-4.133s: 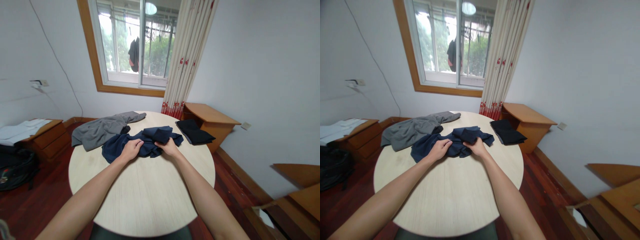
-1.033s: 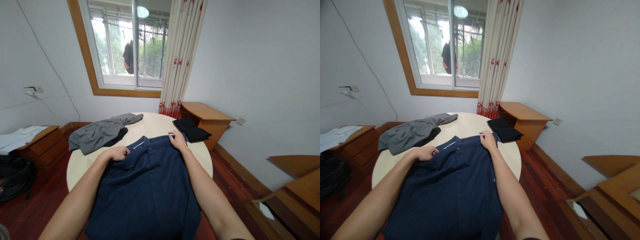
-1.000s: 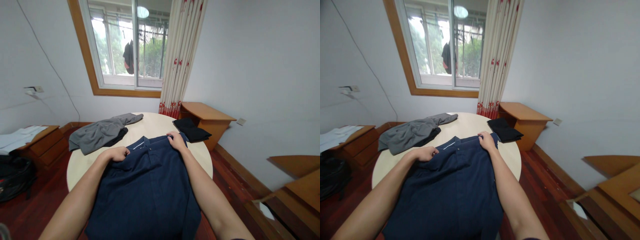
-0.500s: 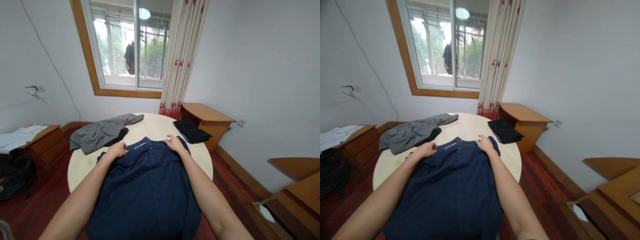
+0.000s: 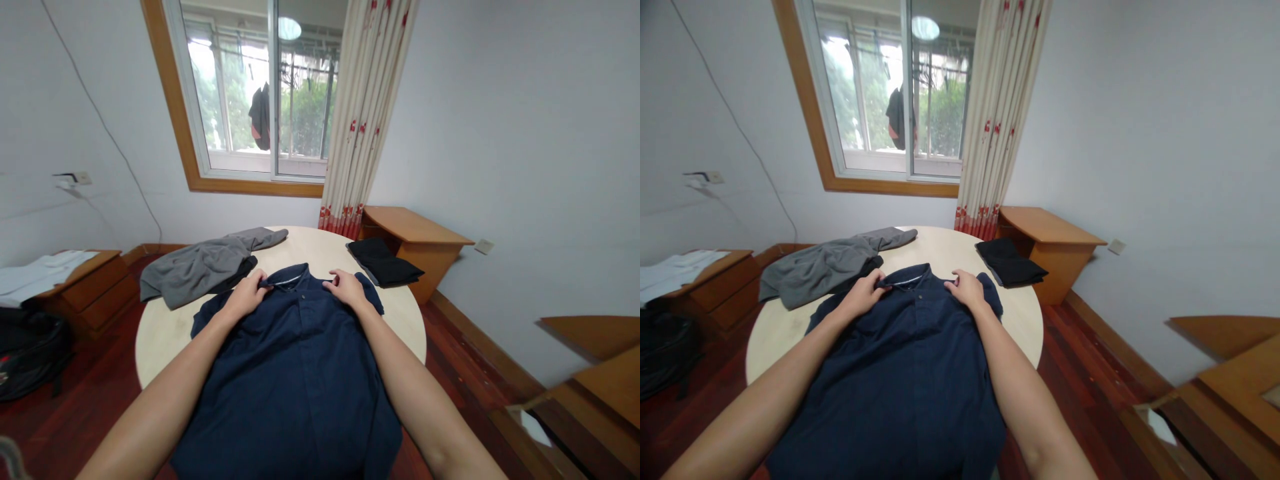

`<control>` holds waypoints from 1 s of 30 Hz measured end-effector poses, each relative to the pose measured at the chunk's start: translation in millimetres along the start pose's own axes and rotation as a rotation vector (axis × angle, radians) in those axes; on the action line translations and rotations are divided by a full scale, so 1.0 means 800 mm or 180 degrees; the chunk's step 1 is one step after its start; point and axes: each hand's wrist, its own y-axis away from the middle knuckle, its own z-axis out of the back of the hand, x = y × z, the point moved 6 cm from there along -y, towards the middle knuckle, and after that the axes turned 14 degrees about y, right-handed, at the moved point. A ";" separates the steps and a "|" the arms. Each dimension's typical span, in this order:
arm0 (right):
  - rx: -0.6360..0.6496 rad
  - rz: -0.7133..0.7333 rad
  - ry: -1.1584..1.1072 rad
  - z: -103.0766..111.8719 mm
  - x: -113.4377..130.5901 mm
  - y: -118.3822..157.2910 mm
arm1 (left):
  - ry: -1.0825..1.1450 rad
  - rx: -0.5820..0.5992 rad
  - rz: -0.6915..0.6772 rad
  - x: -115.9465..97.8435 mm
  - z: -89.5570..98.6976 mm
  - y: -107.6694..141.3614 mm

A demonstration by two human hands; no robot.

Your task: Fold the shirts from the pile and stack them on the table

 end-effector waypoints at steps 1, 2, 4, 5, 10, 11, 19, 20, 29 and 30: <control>-0.0201 0.0163 -0.0247 0.003 0.005 -0.001 | 0.0141 -0.0086 -0.0172 -0.006 0.002 0.001; -0.0381 0.0367 -0.0508 0.005 0.010 0.000 | 0.0249 -0.0157 -0.0334 -0.011 0.003 0.002; -0.0598 0.0768 -0.0971 0.009 0.023 0.002 | 0.0386 -0.0259 -0.0622 -0.020 0.005 0.005; -0.0634 0.0913 -0.1138 0.010 0.029 0.004 | 0.0431 -0.0292 -0.0741 -0.024 0.005 0.007; -0.0525 0.1228 -0.1560 0.023 0.060 0.019 | 0.0527 -0.0310 -0.1045 -0.039 0.003 0.011; -0.0492 0.1252 -0.1619 0.027 0.065 0.021 | 0.0544 -0.0301 -0.1087 -0.041 0.003 0.011; -0.0486 0.1171 -0.1619 0.035 0.074 0.025 | 0.0579 -0.0186 -0.1076 -0.043 0.003 0.010; -0.0469 0.1153 -0.1569 0.035 0.073 0.024 | 0.0540 -0.0165 -0.1003 -0.042 0.004 0.010; -0.0426 0.0967 -0.1172 0.042 0.067 0.022 | 0.0069 -0.0105 -0.0320 -0.036 0.010 0.009; -0.0443 0.0965 -0.1166 0.042 0.066 0.021 | 0.0042 -0.0121 -0.0318 -0.036 0.011 0.009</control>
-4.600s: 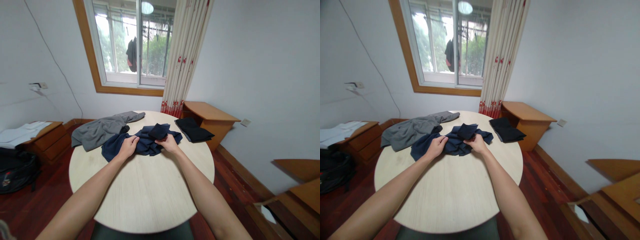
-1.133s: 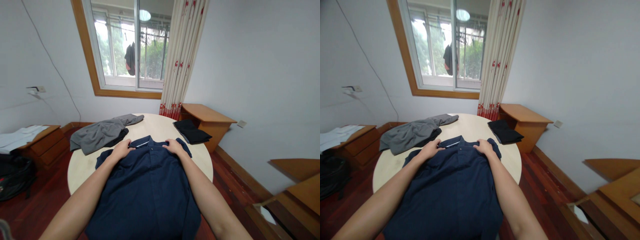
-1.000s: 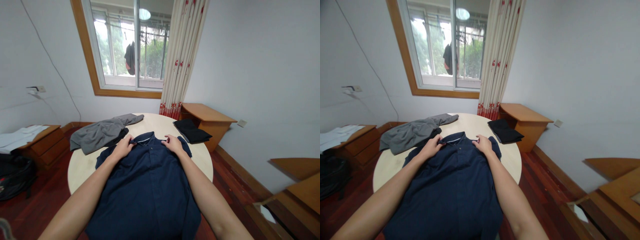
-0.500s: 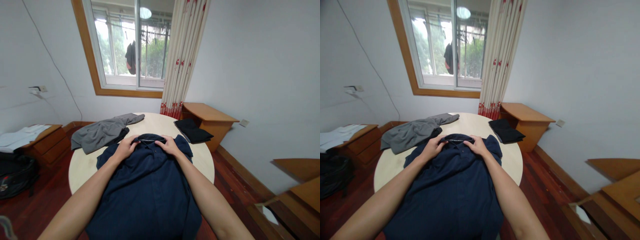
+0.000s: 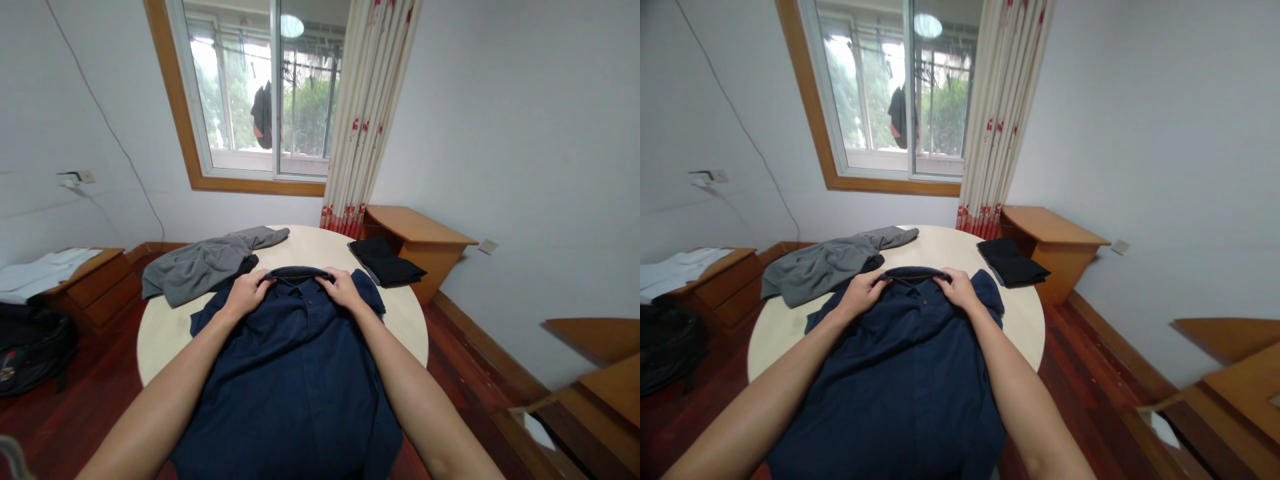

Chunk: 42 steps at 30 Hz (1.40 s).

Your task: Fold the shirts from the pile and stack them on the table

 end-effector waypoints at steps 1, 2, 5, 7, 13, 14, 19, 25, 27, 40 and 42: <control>-0.0015 0.0000 0.0015 0.000 -0.002 0.000 | -0.0017 -0.0015 -0.0016 0.000 0.001 0.000; -0.0031 0.0003 0.0032 0.001 -0.003 0.000 | -0.0026 -0.0031 -0.0044 0.000 0.001 0.000; -0.0089 0.0029 0.0070 0.003 -0.006 0.000 | -0.0018 -0.0033 -0.0128 0.002 0.001 -0.001; -0.0115 0.0012 0.0111 0.005 -0.006 0.000 | -0.0017 0.0010 -0.0106 0.006 0.000 -0.002; -0.0159 -0.0132 0.0111 0.012 -0.014 0.001 | 0.0044 0.0136 -0.0011 0.020 -0.005 -0.004; -0.0104 -0.0144 0.0075 0.012 -0.018 0.001 | 0.0052 0.0163 -0.0007 0.022 -0.006 -0.004; 0.0469 -0.0086 0.0056 0.007 -0.039 0.000 | 0.0056 0.0369 0.0025 0.031 -0.008 -0.005; 0.0421 -0.0299 0.1167 0.020 -0.050 -0.002 | -0.0080 0.0918 0.0259 0.049 -0.014 -0.005; 0.0354 -0.0669 0.1584 0.028 -0.052 -0.001 | -0.0255 0.0953 0.0278 0.052 -0.014 -0.006; -0.0585 -0.1292 0.0536 0.036 -0.047 0.005 | -0.0524 -0.0744 0.0838 0.025 0.031 0.000; -0.0725 -0.1195 0.0143 0.033 -0.046 0.006 | -0.0013 -0.0802 0.0907 0.031 0.029 0.002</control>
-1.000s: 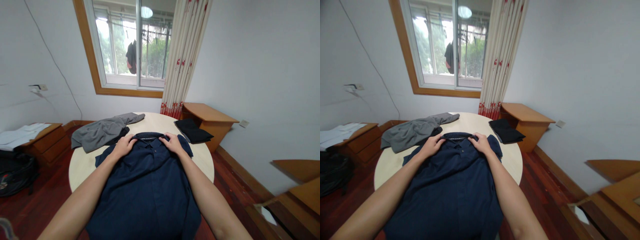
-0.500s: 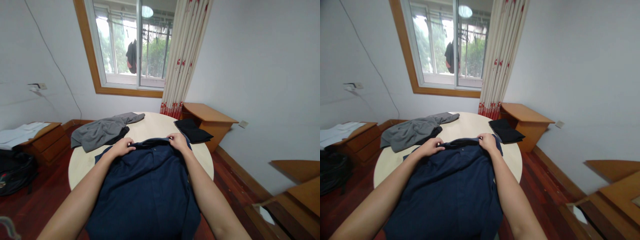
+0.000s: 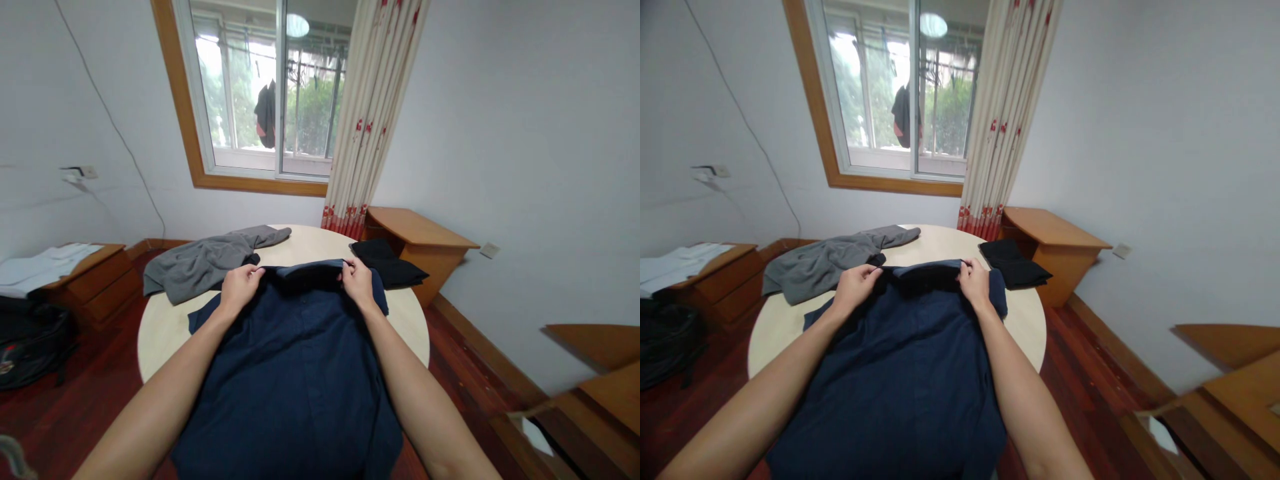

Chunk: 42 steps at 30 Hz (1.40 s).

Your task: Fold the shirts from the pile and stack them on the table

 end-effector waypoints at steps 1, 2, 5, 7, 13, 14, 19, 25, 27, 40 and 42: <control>-0.0048 0.0021 -0.0120 0.001 0.001 0.001 | 0.0245 0.0015 0.0089 0.003 -0.001 0.000; -0.0098 0.0049 -0.0175 0.002 0.002 0.001 | 0.0457 0.0034 0.0177 0.006 -0.001 -0.001; -0.0337 0.0128 -0.0047 0.009 0.009 -0.005 | 0.0813 -0.0004 0.0220 0.008 -0.003 -0.011; -0.0409 0.0270 0.0129 0.009 0.015 -0.015 | 0.0839 -0.0128 -0.0098 0.003 -0.004 -0.023; 0.0439 0.0612 0.1090 -0.044 0.005 -0.035 | -0.0341 0.0544 -0.0819 0.003 -0.049 -0.036; 0.0621 0.0642 0.1241 -0.053 -0.001 -0.032 | -0.0532 0.0745 -0.0840 0.005 -0.057 -0.031; 0.1162 0.0683 0.1427 -0.071 -0.025 -0.015 | -0.0889 0.1707 -0.0650 0.019 -0.083 0.000; 0.1571 0.0814 0.1429 -0.083 -0.020 0.001 | -0.1250 0.2159 -0.0215 0.045 -0.102 0.013; 0.1752 0.0819 0.1537 -0.089 -0.017 0.007 | -0.1377 0.2158 -0.0213 0.050 -0.105 0.014; 0.2157 0.1514 0.1273 -0.131 0.038 0.049 | -0.1282 0.2393 -0.0875 0.016 -0.145 0.041; 0.2172 0.1447 0.1376 -0.134 0.030 0.046 | -0.1313 0.2353 -0.0730 0.028 -0.145 0.035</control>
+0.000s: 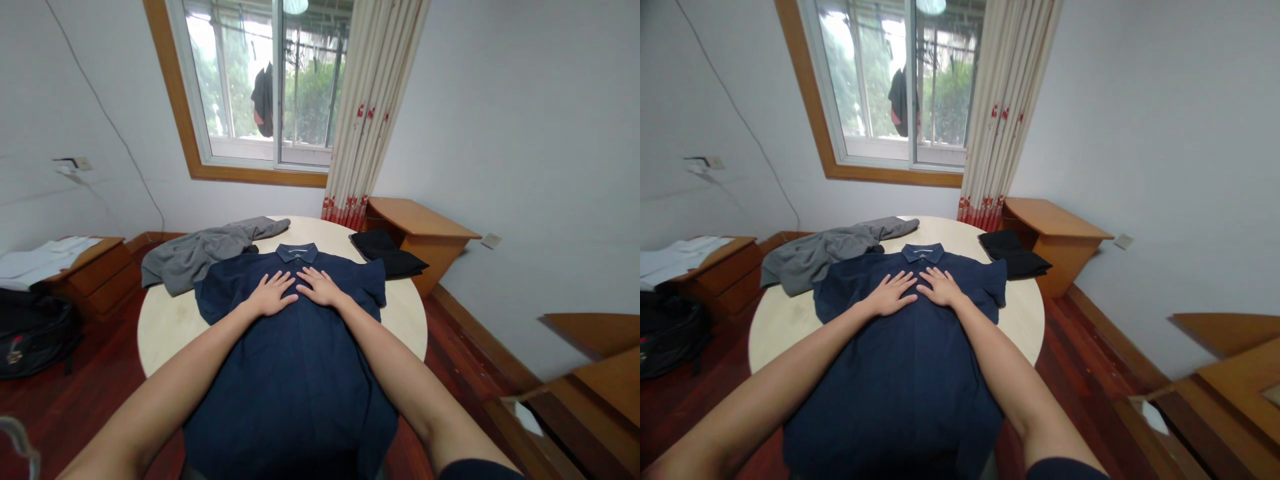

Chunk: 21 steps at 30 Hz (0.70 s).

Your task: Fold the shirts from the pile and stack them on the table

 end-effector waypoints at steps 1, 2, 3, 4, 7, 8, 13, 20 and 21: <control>0.0018 -0.0060 0.0055 -0.001 -0.006 -0.001 | -0.0011 -0.0047 0.0082 0.008 0.002 -0.001; 0.0032 -0.0141 0.0115 -0.002 -0.014 -0.002 | -0.0032 -0.0097 0.0182 0.017 0.006 -0.002; 0.0040 -0.0238 0.0176 -0.002 -0.023 -0.003 | -0.0058 -0.0136 0.0306 0.026 0.010 -0.003; 0.0047 -0.0347 0.0233 -0.002 -0.034 -0.004 | -0.0085 -0.0164 0.0435 0.036 0.016 -0.003; 0.0091 -0.0694 0.0362 -0.001 -0.067 -0.007 | -0.0164 -0.0168 0.0767 0.064 0.031 -0.004; 0.0122 -0.0805 0.0390 -0.001 -0.078 -0.008 | -0.0189 -0.0157 0.0853 0.071 0.036 -0.003; 0.0175 -0.1261 0.0452 -0.001 -0.121 -0.010 | -0.0278 -0.0199 0.1074 0.099 0.051 -0.003; -0.0560 -0.1312 0.0333 0.013 -0.127 0.005 | -0.0295 -0.0560 0.0953 0.103 0.047 0.000; -0.0719 -0.1328 0.0325 0.020 -0.127 0.010 | -0.0278 -0.0613 0.0915 0.100 0.049 0.002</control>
